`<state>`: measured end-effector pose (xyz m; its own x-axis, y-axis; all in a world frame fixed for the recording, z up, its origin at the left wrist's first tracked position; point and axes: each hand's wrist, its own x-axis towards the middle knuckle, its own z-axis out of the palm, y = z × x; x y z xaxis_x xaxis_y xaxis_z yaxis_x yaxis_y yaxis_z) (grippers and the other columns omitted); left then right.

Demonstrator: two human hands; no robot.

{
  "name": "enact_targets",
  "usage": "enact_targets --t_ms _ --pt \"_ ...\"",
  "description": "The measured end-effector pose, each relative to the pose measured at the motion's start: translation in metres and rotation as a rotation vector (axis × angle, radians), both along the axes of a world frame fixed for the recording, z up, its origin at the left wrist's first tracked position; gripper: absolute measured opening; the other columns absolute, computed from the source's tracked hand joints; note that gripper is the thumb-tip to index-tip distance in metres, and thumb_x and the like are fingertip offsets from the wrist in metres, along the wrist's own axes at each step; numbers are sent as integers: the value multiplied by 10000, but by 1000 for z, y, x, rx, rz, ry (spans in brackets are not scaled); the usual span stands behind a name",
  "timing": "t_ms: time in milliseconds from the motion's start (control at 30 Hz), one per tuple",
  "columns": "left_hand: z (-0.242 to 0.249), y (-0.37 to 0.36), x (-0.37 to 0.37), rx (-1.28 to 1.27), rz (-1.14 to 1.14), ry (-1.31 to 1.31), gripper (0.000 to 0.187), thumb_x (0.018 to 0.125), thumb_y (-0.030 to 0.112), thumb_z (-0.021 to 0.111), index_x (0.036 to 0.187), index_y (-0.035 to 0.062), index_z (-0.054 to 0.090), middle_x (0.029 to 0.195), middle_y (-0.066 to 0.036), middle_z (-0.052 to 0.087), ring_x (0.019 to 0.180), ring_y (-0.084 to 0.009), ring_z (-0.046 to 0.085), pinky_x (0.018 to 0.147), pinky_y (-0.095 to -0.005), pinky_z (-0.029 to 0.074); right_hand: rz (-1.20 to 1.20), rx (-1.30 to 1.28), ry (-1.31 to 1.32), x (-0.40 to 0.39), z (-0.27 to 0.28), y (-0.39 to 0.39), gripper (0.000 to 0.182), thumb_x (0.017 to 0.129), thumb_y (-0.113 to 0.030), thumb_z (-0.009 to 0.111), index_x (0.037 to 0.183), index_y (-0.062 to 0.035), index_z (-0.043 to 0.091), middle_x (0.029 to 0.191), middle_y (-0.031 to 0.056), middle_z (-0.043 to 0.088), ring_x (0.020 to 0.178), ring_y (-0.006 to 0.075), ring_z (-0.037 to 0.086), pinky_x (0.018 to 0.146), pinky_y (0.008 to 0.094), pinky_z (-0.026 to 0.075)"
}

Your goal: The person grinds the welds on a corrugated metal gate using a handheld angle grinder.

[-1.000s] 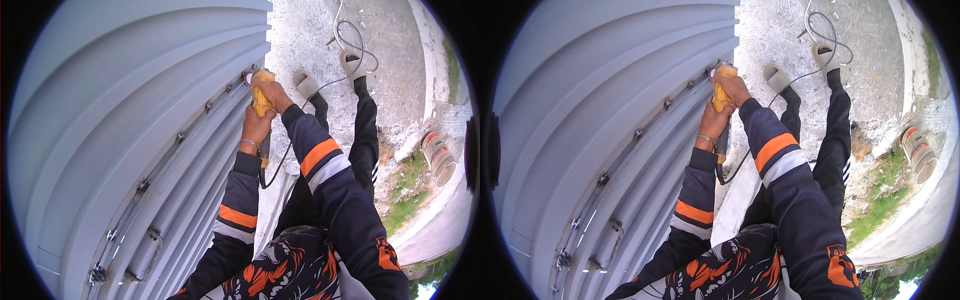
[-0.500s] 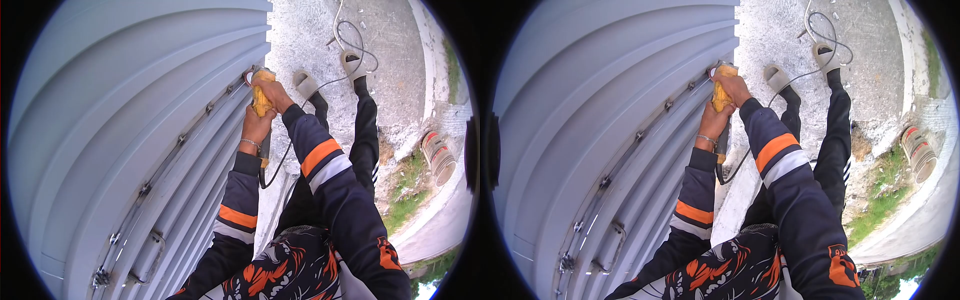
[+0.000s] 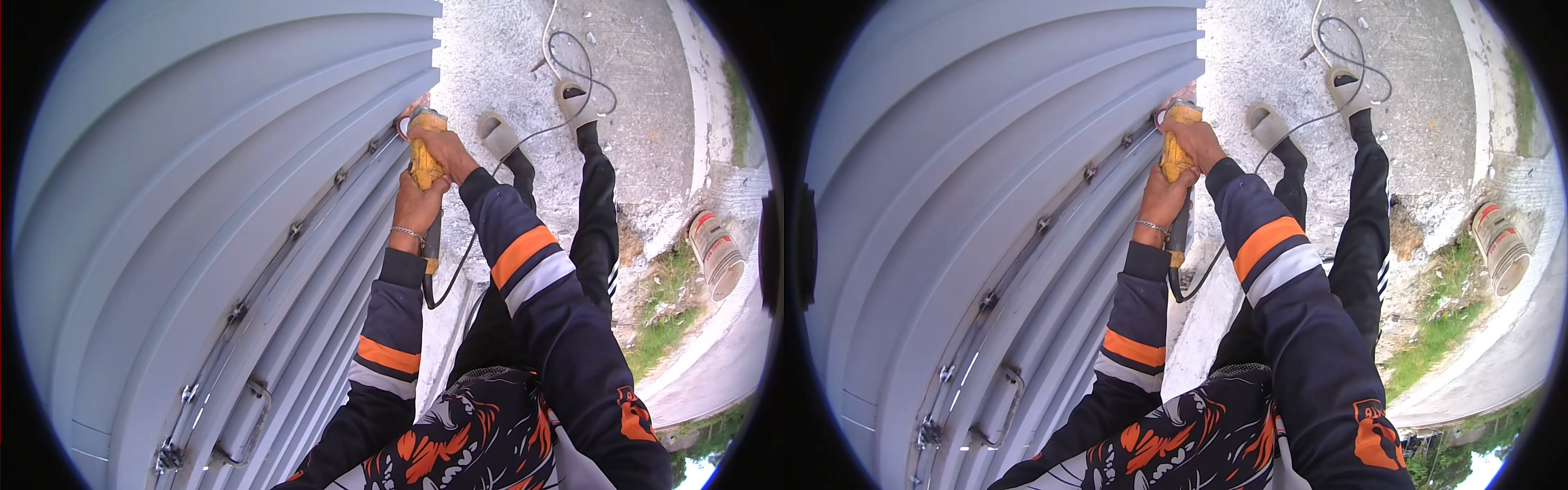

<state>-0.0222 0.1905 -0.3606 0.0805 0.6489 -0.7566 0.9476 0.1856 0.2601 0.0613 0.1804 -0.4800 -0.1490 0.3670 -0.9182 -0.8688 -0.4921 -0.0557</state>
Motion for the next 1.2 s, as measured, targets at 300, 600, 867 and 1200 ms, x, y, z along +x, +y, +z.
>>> enact_targets --t_ms 300,600,867,1200 --pt "4 5 9 -28 27 10 500 848 316 791 1086 -69 580 858 -116 681 618 -184 662 556 -334 538 48 10 9 11 7 4 422 823 -312 775 970 73 679 832 120 686 657 233 672 590 372 549" --pt "5 3 11 -50 71 15 478 851 297 782 1094 -63 582 834 -109 674 599 -190 661 534 -334 539 8 33 5 11 8 1 507 779 -313 806 1021 116 687 884 154 711 688 268 708 612 383 567" --pt "-4 -1 1 21 23 12 456 841 293 783 1053 -71 606 816 -104 674 602 -189 668 538 -334 543 -19 44 22 9 6 1 504 779 -314 814 1011 116 689 874 156 710 677 275 706 600 388 566" --pt "2 3 9 -39 83 20 435 852 286 776 1069 -50 605 805 -104 673 556 -188 652 506 -336 532 16 16 36 13 8 3 524 769 -336 804 1009 115 687 884 160 710 705 277 710 623 387 570"
